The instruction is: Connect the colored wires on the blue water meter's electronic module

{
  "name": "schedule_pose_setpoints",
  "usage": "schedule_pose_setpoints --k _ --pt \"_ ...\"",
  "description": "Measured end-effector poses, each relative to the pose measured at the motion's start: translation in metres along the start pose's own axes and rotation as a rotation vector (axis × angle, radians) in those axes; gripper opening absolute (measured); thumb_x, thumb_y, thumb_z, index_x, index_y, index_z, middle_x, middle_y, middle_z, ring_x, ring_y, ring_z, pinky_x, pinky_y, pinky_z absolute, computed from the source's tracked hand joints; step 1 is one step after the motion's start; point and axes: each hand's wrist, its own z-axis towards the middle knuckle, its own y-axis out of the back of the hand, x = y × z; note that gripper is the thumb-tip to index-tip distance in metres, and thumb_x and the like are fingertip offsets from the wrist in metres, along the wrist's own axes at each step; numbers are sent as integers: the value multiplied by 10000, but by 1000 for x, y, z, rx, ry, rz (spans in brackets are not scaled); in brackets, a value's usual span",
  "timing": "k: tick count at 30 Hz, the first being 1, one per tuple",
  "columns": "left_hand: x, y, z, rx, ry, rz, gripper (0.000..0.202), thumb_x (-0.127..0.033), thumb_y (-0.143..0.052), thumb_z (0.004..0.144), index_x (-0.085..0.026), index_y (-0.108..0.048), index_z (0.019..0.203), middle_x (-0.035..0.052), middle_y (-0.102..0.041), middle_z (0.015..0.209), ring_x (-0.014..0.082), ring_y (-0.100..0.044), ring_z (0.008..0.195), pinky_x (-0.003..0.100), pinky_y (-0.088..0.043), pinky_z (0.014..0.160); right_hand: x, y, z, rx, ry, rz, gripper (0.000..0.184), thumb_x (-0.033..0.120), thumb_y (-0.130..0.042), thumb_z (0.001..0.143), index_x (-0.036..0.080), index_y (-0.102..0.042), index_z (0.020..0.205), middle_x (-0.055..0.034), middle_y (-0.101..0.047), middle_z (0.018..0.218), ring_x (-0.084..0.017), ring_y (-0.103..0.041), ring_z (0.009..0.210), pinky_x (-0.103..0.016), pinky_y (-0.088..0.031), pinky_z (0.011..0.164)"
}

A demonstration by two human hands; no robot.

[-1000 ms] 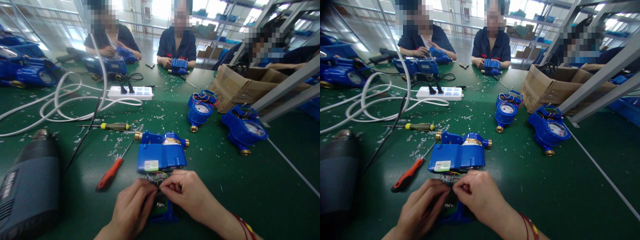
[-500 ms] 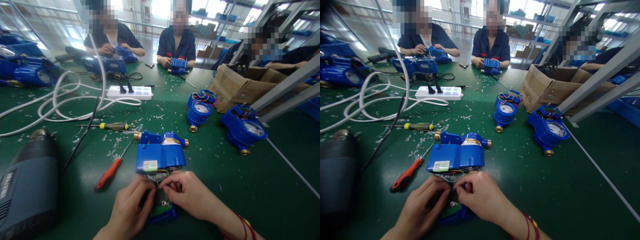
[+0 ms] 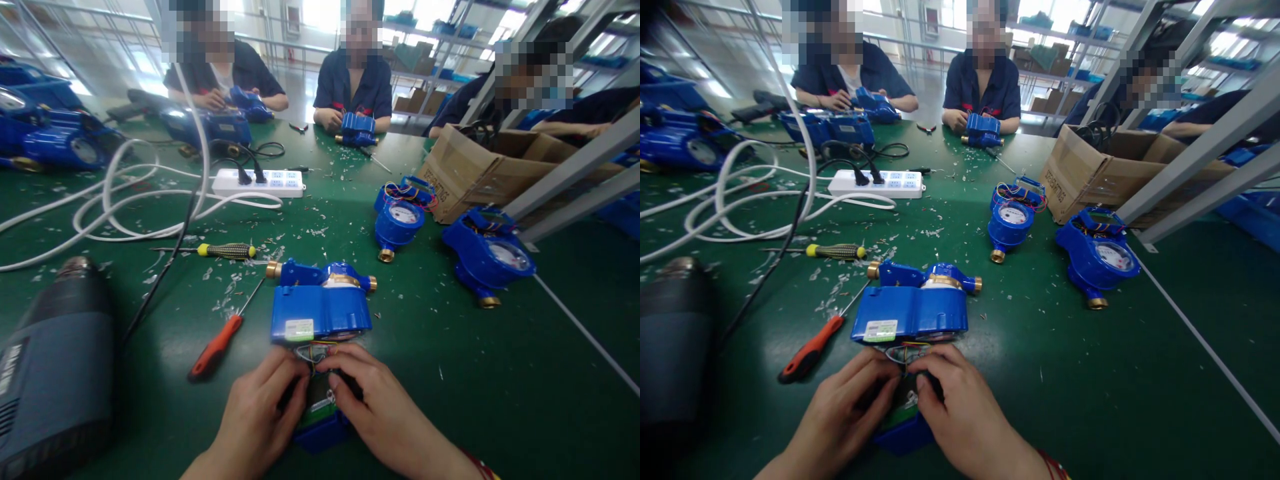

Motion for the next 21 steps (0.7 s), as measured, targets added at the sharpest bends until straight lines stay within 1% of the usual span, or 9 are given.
schedule_pose_setpoints --k 2,4,5,8,11,14,16,19,21 --pt "-1 0 1 3 5 -19 91 -145 -469 840 -191 -542 872 22 -551 806 118 -563 684 219 -470 591 -3 -2 1 21 -57 90 261 112 -488 836 257 -629 1002 18 -630 876 -119 -572 753 -223 -450 674" --pt "-2 0 1 13 14 -37 89 -145 -467 841 -193 -538 868 20 -548 799 115 -562 679 213 -466 580 -6 -4 2 0 -135 127 212 142 -535 806 244 -650 951 30 -615 764 -103 -523 598 -205 -405 529" --pt "-3 0 1 19 22 -41 92 -145 -466 842 -195 -537 874 20 -549 799 114 -563 679 211 -466 576 -7 -4 3 -23 -156 135 190 148 -560 783 235 -662 918 30 -604 744 -98 -501 570 -202 -385 500" --pt "-7 0 1 30 20 -31 130 -145 -472 836 -203 -534 935 33 -565 842 123 -579 713 211 -479 588 -5 -5 3 -72 -143 144 165 131 -582 743 218 -676 848 24 -604 753 -96 -498 580 -200 -382 511" --pt "-14 1 3 9 -35 3 184 -143 -483 825 -204 -528 992 48 -584 873 133 -598 732 211 -496 595 0 -4 2 -83 -100 126 172 100 -566 730 202 -662 830 24 -614 749 -94 -507 575 -201 -389 527" --pt "-20 3 7 -49 -80 21 148 -135 -477 826 -197 -542 944 42 -592 822 122 -603 679 188 -496 558 4 -3 2 -87 -80 80 165 88 -563 716 184 -646 823 16 -620 758 -86 -497 522 -206 -387 504" --pt "-23 4 10 -59 -88 32 135 -131 -472 828 -194 -551 919 40 -598 810 115 -604 659 179 -499 552 7 -1 2 -90 -60 32 162 84 -562 709 180 -641 812 8 -623 778 -81 -487 496 -209 -383 488" --pt "-25 6 14 -46 -95 29 170 -120 -471 825 -196 -559 950 44 -613 853 116 -617 704 178 -514 595 9 1 2 -100 -16 -45 170 70 -547 706 183 -636 797 1 -623 793 -82 -478 487 -210 -379 477" --pt "-28 7 17 -45 -85 -16 184 -109 -466 824 -198 -565 951 39 -619 855 113 -622 743 170 -516 631 9 3 2 -116 6 -84 178 63 -536 710 186 -631 798 1 -620 792 -87 -480 498 -211 -384 486"
